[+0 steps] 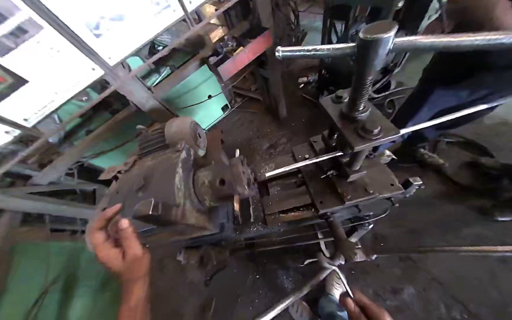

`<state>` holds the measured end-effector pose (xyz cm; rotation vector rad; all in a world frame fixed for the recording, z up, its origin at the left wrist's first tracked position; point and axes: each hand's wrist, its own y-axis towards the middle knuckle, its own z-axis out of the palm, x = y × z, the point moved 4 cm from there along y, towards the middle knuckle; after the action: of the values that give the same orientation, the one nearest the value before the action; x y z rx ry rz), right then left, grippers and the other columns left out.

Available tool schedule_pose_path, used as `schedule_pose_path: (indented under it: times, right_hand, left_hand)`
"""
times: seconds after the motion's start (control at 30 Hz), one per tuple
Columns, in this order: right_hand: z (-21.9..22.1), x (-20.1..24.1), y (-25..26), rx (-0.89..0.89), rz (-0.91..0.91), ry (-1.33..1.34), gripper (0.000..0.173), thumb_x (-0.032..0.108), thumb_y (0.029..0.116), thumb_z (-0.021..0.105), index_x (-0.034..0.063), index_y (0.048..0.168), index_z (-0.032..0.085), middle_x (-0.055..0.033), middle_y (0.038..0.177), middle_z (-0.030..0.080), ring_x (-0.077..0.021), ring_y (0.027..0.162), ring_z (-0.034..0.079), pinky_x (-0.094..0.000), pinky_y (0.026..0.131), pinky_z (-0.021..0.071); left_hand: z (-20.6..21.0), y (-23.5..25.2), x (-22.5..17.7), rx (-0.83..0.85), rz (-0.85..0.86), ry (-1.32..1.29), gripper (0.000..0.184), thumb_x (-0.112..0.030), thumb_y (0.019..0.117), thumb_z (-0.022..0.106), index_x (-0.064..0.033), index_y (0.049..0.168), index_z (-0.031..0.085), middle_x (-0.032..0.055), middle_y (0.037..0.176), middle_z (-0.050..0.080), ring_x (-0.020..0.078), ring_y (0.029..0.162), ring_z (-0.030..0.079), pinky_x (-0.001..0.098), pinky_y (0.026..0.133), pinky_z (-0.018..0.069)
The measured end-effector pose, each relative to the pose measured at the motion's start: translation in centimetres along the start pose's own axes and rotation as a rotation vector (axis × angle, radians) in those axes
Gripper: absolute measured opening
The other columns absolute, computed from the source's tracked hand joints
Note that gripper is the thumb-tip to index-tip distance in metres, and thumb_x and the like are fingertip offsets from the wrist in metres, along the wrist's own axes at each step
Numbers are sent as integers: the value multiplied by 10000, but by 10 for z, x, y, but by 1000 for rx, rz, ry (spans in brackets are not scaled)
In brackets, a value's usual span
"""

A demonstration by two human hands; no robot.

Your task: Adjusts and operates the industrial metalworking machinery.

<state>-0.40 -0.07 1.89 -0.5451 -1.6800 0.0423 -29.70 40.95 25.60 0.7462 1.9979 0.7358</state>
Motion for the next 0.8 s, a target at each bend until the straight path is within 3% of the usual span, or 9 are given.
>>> schedule_pose_path:
  times: [0.1,0.17,0.2,0.3,0.4,0.5,0.67,0.73,0.8]
  right_hand:
    - [19,-8,38,59,104,38,515,508,1082,402,82,1139,686,-105,761,649,-269,659,636,-531,638,542]
    - [21,-6,67,110,139,-40,523,551,1057,420,104,1161,673,-125,809,691,-313,753,693,-587,712,559]
    - [23,-3,76,122,129,-35,496,544,1056,425,130,1185,668,-116,815,695,-309,759,697,-587,712,560]
    - [19,12,91,86,35,99,379,431,1068,456,199,1320,616,-80,831,688,-267,713,679,-542,664,569]
    - [14,27,101,153,-6,238,538,355,1068,466,169,1568,398,-104,980,695,-271,817,684,-534,779,582]
    - [17,36,109,283,-49,405,642,326,1076,460,154,1647,222,-135,1087,677,-273,913,676,-517,863,569]
    - [23,51,127,235,-178,609,572,292,1094,410,216,1644,275,-85,1116,689,-219,977,675,-471,935,563]
    - [34,49,138,194,-130,699,554,311,1097,389,262,1640,292,-59,1127,698,-188,958,682,-452,916,574]
    - [48,46,147,217,-56,758,561,310,1093,385,239,1641,287,-63,1087,704,-196,918,687,-458,880,577]
  left_hand:
    - [42,28,-16,175,4,183,385,-257,1067,484,64,1247,597,156,1124,677,157,939,670,339,841,581]
    - [58,32,-12,65,28,358,351,-248,1061,526,51,1019,706,128,880,721,129,735,692,314,698,599]
    - [60,29,-11,-6,51,413,353,-222,1064,520,58,948,701,126,823,707,121,697,684,302,670,592]
    - [67,24,-14,-141,123,445,321,-134,1064,514,92,897,671,121,779,676,106,687,674,269,647,581]
    - [70,25,-18,-149,150,471,321,-110,1058,509,98,869,665,98,754,666,83,681,673,248,651,584]
    - [72,23,-20,-154,149,494,325,-105,1062,500,100,863,656,87,738,647,75,669,653,241,651,573]
    - [71,22,-21,-97,169,544,342,-116,1070,477,82,855,655,75,758,647,72,691,642,249,681,565]
    - [72,22,-21,-103,170,606,352,-122,1070,470,76,850,660,76,752,640,72,693,631,245,687,552]
    - [72,22,-20,-119,167,658,361,-133,1066,476,84,846,662,95,754,640,94,707,628,263,703,546]
